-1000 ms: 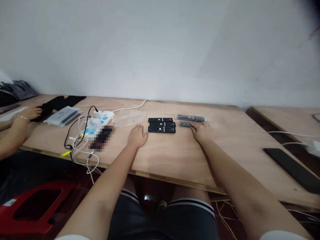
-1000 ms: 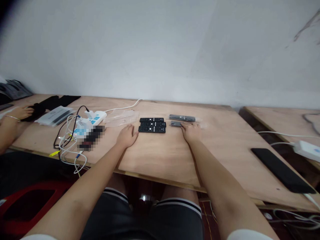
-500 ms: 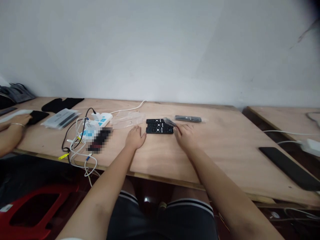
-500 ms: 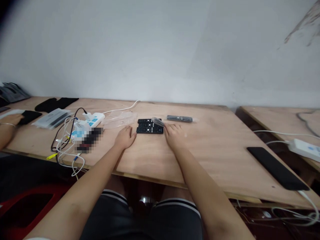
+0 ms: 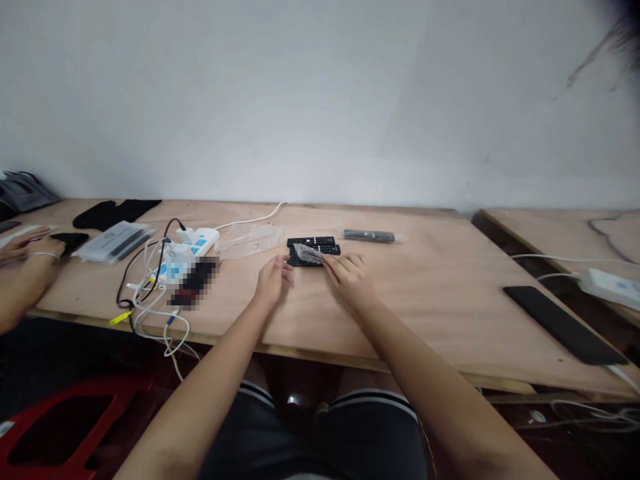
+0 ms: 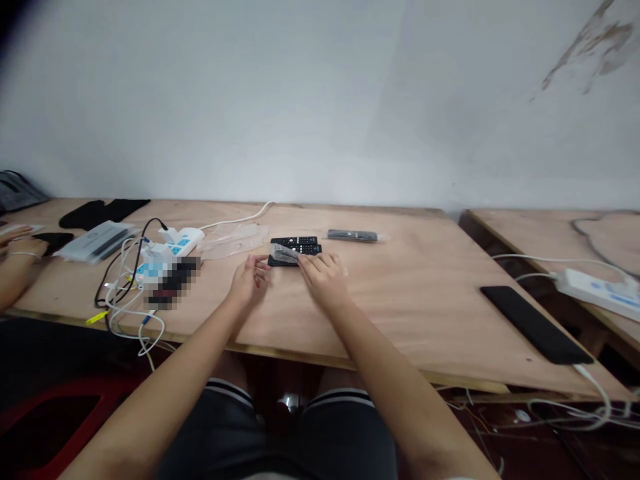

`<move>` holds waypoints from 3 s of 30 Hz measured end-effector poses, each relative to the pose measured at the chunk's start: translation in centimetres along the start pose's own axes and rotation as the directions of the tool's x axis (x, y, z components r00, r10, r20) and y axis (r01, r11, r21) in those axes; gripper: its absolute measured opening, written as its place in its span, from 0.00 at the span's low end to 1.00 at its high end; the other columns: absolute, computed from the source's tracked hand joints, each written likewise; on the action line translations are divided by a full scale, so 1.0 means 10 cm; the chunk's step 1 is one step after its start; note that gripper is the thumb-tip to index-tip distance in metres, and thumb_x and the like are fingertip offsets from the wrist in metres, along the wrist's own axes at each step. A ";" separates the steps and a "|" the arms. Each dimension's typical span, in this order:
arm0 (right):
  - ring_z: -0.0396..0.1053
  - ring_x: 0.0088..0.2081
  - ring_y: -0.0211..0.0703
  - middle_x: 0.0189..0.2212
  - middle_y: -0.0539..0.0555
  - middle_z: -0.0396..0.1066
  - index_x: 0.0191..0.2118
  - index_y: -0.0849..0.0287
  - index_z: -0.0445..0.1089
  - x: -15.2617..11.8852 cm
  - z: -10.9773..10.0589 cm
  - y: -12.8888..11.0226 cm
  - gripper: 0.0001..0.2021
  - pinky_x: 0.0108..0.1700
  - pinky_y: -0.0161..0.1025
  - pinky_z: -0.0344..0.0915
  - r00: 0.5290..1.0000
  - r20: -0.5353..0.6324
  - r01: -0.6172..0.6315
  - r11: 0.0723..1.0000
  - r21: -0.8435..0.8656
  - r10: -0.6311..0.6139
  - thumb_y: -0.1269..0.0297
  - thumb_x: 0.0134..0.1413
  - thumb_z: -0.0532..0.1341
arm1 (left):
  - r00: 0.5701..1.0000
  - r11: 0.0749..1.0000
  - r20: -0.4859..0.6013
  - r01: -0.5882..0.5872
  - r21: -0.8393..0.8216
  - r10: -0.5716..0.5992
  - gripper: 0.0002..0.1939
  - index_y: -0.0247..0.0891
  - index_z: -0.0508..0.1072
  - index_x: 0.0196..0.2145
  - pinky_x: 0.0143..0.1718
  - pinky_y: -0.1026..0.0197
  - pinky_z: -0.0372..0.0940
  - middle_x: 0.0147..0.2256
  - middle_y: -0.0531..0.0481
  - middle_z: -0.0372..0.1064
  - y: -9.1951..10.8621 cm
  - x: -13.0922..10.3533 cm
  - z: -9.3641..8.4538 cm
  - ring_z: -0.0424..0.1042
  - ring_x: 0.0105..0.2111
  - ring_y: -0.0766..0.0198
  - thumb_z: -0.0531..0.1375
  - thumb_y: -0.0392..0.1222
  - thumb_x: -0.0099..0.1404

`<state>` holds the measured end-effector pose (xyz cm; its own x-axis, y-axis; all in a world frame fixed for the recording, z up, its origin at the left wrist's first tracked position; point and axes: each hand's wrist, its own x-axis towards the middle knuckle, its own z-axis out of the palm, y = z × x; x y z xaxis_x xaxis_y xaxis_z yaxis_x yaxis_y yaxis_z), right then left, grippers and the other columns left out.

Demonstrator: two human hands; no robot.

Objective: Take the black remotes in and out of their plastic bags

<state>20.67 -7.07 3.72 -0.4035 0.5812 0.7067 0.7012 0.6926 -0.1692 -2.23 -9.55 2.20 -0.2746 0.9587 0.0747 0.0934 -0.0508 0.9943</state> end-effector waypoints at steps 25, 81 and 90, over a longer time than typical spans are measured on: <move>0.72 0.34 0.48 0.42 0.62 0.77 0.53 0.59 0.73 -0.10 0.51 0.33 0.32 0.40 0.49 0.72 0.790 0.128 -0.525 0.552 0.648 0.600 0.37 0.55 0.62 | 0.942 0.770 -0.059 0.232 -0.594 -0.329 0.15 0.30 0.71 0.40 0.22 0.62 0.68 0.25 0.44 0.76 -0.07 0.37 -0.19 0.74 0.19 0.61 0.51 0.44 0.76; 0.71 0.29 0.39 0.32 0.51 0.80 0.33 0.54 0.80 -0.23 0.40 0.47 0.21 0.35 0.41 0.72 0.603 0.431 -0.556 -0.034 0.831 0.671 0.49 0.32 0.80 | 0.981 0.798 -0.003 0.156 -0.581 -0.194 0.20 0.32 0.75 0.38 0.21 0.65 0.66 0.28 0.46 0.78 -0.18 0.22 -0.23 0.77 0.22 0.62 0.66 0.55 0.65; 0.76 0.34 0.43 0.35 0.52 0.81 0.33 0.55 0.80 -0.25 0.41 0.49 0.21 0.36 0.42 0.76 0.578 0.454 -0.527 -0.114 0.842 0.678 0.52 0.32 0.81 | 0.992 0.876 0.065 0.129 -0.464 -0.111 0.22 0.33 0.78 0.36 0.21 0.66 0.65 0.29 0.48 0.78 -0.22 0.16 -0.21 0.76 0.24 0.64 0.77 0.48 0.50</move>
<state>22.69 -3.36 -1.63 -0.0243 0.9995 -0.0178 -0.3619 -0.0254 -0.9319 -4.85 -8.49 0.30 -0.2206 0.9745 -0.0413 -0.3977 -0.0512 0.9161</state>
